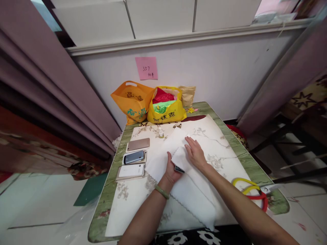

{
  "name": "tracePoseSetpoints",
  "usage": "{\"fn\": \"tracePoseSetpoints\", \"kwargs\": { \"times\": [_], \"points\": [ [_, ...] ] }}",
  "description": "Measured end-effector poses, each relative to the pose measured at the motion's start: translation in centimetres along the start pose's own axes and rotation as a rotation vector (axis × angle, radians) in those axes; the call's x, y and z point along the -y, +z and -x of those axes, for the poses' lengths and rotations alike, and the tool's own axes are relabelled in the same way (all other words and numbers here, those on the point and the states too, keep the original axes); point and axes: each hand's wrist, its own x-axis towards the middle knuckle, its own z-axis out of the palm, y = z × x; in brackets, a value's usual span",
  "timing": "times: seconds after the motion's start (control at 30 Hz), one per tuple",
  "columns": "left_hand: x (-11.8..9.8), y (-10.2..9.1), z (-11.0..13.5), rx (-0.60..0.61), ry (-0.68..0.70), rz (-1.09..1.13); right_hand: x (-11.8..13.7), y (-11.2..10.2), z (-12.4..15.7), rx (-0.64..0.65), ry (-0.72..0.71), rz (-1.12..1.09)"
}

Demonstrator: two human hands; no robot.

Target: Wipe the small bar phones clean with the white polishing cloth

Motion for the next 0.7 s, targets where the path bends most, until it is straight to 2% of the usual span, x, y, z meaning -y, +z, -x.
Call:
{"fn": "tracePoseSetpoints", "kwargs": {
  "times": [0.13,0.23,0.33,0.5,0.63,0.7],
  "points": [
    [0.1,0.2,0.0,0.074,-0.015,-0.014,1.8,4.0,-0.9,0.128,0.019,0.171],
    [0.2,0.5,0.1,0.103,0.004,-0.015,3.2,5.4,-0.8,0.23,-0.01,0.275],
    [0.2,0.5,0.2,0.067,0.018,-0.011,3.8,5.4,-0.4,0.287,-0.046,0.333],
    [0.2,-0.2,0.4,0.006,0.025,-0.049,4.4,4.7,1.6,0.31,-0.101,0.347],
    [0.3,-0.9,-0.1,-0.057,0.271,-0.098,5.1,4.8,2.7,0.339,-0.19,0.316],
    [0.2,-1.1,-0.3,-0.07,0.324,-0.106,5.2,5.1,2.4,0.359,-0.181,0.312]
  ]
}}
